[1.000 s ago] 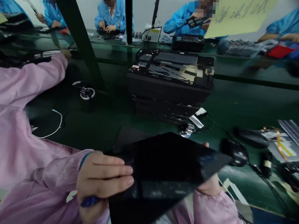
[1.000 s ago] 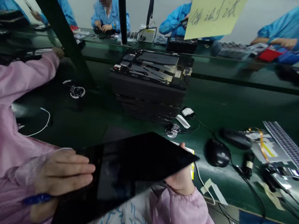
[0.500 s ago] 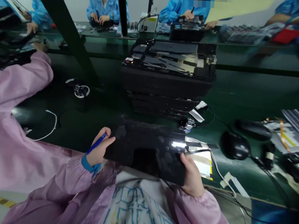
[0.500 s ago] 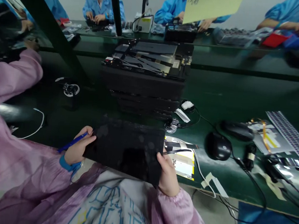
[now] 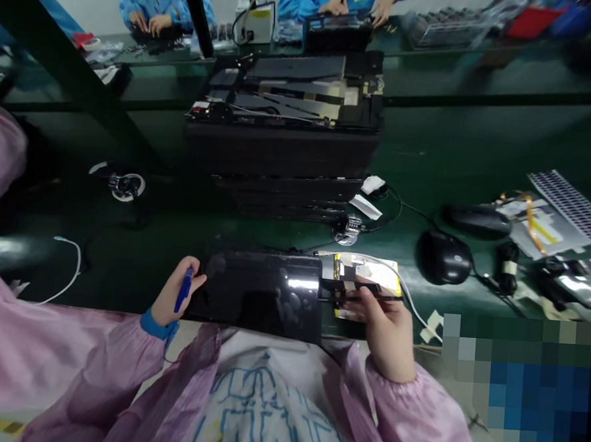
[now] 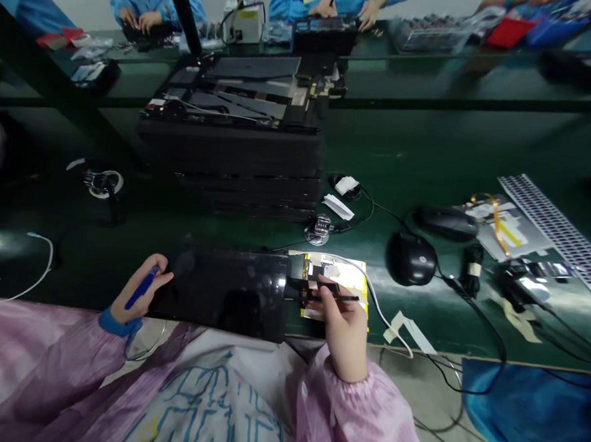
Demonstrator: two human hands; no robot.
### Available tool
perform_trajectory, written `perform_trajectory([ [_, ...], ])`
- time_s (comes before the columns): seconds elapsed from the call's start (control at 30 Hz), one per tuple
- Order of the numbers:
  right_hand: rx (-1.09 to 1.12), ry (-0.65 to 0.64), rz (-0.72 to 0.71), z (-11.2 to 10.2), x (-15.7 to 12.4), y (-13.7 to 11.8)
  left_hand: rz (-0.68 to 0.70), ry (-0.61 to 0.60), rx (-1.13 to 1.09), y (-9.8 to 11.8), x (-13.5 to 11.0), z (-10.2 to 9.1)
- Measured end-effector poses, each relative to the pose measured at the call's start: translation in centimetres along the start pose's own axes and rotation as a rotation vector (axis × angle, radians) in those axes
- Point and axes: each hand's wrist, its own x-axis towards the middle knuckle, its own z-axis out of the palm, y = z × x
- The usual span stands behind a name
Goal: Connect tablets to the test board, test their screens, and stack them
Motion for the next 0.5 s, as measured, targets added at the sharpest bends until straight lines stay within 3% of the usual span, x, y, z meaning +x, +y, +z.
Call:
perform_trajectory([
  [0.13, 0.020, 0.058, -0.026, -1.5, 0.8, -0.4, 0.097, -0.070, 0.294, 1.2, 0.3, -1.4],
  [0.27, 0.060, 0.006, -0.024, -2.7, 1.1, -0.5, 0.263, 0.033, 0.511, 5.0, 1.0, -0.9],
  [0.33, 0.092, -0.060, -0.017, -2.8, 1.0, -0.6, 0.330, -0.055, 0.448, 7.8, 1.3, 1.2],
  [0.43, 0.166, -0.148, -0.001, -2.4, 0.8, -1.2, 0.468, -0.477, 0.268, 11.7, 1.7, 6.7],
  [0.5, 0.198, -0.193, 0.019, -1.9, 0.7, -1.6, 0.541, -0.670, 0.160, 13.3, 2.1, 10.9],
])
